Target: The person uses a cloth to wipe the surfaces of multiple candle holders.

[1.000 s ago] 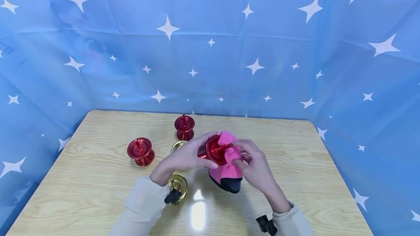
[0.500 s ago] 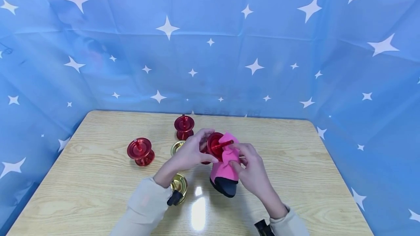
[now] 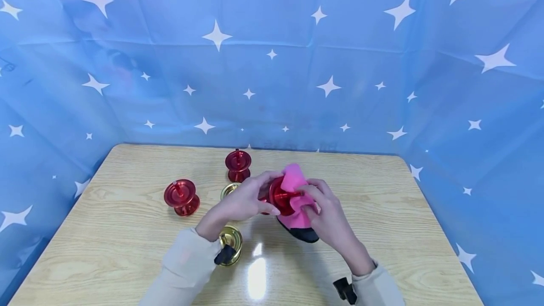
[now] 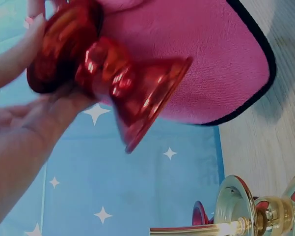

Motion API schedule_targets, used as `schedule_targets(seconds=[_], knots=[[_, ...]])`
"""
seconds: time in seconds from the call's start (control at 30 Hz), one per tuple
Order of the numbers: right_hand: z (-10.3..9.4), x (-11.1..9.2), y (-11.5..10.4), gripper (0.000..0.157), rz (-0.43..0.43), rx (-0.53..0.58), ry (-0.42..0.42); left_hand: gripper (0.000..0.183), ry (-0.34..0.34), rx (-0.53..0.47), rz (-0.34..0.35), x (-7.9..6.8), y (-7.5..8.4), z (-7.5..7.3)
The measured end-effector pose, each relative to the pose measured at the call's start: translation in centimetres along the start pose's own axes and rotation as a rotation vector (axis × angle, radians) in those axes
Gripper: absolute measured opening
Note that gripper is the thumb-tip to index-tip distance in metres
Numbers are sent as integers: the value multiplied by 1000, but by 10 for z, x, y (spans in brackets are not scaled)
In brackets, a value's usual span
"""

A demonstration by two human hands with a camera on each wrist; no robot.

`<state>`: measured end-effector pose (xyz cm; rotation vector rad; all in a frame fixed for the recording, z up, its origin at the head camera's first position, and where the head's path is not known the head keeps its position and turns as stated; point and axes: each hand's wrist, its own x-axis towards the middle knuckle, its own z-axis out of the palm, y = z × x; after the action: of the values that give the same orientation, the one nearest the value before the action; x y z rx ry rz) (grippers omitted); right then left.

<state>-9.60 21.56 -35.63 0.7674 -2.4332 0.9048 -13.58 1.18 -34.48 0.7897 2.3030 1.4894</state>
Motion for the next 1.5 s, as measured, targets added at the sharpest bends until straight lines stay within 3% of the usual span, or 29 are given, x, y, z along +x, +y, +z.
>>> schedule_targets(seconds=[0.17,0.27,0.47,0.67,0.83,1.0,1.1,1.2,1.37,1.5], knots=[[4,-1,-7,45,114,92,4,73,165,-109,-28,3,0,7],[5,-2,-10,44,160,121,17,74,191,-111,-47,2,0,9],[8,-5,-10,42,197,159,27,72,145,-33,-21,0,-4,6],[5,-4,-2,46,129,212,14,70,57,-195,-4,-1,-6,1],[2,-2,1,47,114,262,12,73,32,-212,-15,-2,-2,-2],[3,-3,-1,45,153,294,12,65,35,-256,-46,-3,-1,-1],[5,-5,-3,43,186,307,22,63,14,-198,-34,-3,-1,0],[6,-6,-4,42,207,316,40,73,11,-73,10,-3,-1,3],[7,-9,-6,40,210,296,61,86,96,130,56,0,-3,9],[6,-10,-7,42,201,268,66,84,133,165,56,1,-5,12]])
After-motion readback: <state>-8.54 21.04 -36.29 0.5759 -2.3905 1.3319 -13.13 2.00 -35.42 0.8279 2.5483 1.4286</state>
